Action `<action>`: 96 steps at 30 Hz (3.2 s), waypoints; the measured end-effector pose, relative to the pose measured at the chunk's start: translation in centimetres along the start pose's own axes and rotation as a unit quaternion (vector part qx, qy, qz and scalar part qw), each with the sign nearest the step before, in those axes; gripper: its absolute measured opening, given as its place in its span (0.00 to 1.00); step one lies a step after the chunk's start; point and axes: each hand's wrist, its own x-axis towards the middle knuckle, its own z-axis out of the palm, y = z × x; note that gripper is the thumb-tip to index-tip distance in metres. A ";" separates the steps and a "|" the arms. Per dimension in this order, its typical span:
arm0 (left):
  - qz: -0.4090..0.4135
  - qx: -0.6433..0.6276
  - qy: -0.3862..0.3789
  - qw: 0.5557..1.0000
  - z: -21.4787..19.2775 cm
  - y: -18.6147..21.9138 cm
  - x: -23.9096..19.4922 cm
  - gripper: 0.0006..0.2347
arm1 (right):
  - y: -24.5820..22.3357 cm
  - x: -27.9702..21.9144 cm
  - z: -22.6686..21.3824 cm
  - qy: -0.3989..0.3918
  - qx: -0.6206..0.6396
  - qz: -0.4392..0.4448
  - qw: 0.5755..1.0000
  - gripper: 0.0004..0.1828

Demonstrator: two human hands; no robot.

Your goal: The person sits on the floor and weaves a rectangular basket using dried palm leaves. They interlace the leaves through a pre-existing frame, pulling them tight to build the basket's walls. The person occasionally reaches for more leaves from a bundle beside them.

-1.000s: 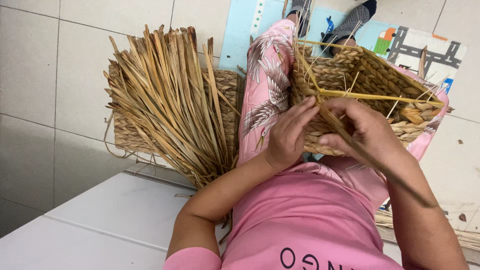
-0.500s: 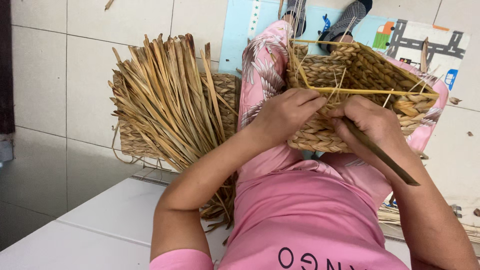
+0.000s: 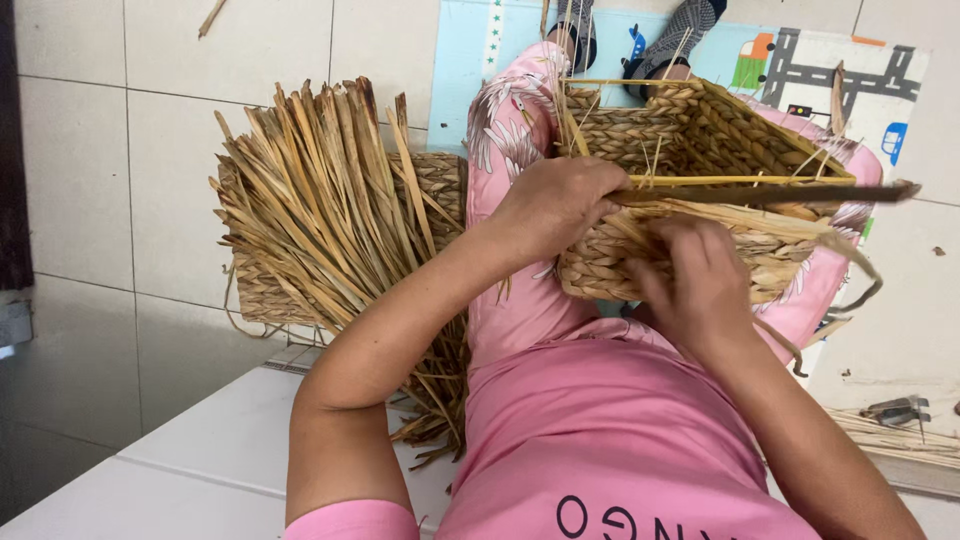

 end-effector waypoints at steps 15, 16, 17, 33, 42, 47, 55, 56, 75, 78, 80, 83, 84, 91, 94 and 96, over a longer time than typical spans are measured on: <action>0.052 0.099 0.123 0.986 0.2 2.0 -2.6 0.07 | 3.9 1.1 3.6 -0.071 0.351 0.261 0.896 0.09; 0.029 0.076 0.125 0.989 0.1 2.2 -2.5 0.07 | 3.7 0.4 3.5 -0.080 0.411 0.347 0.839 0.09; 0.040 0.092 0.124 0.987 0.1 2.3 -2.3 0.07 | 3.1 -0.4 3.6 -0.069 0.405 0.298 0.862 0.08; -0.011 0.189 0.126 0.974 2.1 4.2 -0.9 0.03 | 4.0 4.1 -0.9 0.009 -0.151 -0.122 0.981 0.10; -0.021 0.162 0.174 0.971 2.3 3.6 -0.9 0.05 | 3.0 3.2 -3.0 -0.149 -0.060 0.040 0.986 0.09; 0.101 0.201 0.118 0.967 0.9 3.9 -0.3 0.06 | 0.7 2.8 -4.8 0.008 -0.089 -0.083 0.993 0.13; 0.007 0.076 0.003 0.997 0.5 2.7 0.8 0.03 | 1.4 1.6 -2.1 -0.129 -0.130 -0.044 0.982 0.06; -0.022 0.051 -0.025 0.998 0.1 2.7 1.0 0.04 | 1.7 2.0 -2.6 -0.121 -0.140 -0.044 0.982 0.05; -0.032 0.040 0.050 0.997 1.5 2.4 -1.0 0.05 | 4.1 6.2 -0.4 -0.109 0.134 0.068 0.983 0.11; -0.069 0.008 0.046 0.997 1.6 1.9 -0.6 0.06 | 4.2 3.5 -0.3 -0.105 0.237 0.172 0.950 0.07; -0.077 0.013 0.035 0.996 1.9 1.7 -0.4 0.06 | 4.4 2.7 -0.3 -0.081 0.230 0.164 0.956 0.06; -0.040 0.045 0.006 0.998 2.1 1.5 -0.6 0.04 | 4.3 4.2 -0.9 -0.094 0.102 0.092 0.986 0.08; 0.000 0.053 0.020 0.998 1.9 1.6 -0.9 0.04 | 4.6 5.4 -1.2 -0.114 0.091 0.066 0.987 0.13; 0.013 0.050 0.108 0.993 1.6 2.7 -1.9 0.07 | 4.3 5.4 -0.3 -0.182 0.122 0.099 0.971 0.06; -0.062 0.041 0.097 0.993 2.2 2.9 -0.7 0.06 | 4.3 2.4 0.6 -0.061 0.284 0.119 0.950 0.04; -0.014 0.117 0.059 0.991 2.9 3.1 0.1 0.04 | 4.6 0.9 0.6 -0.060 0.332 0.195 0.921 0.05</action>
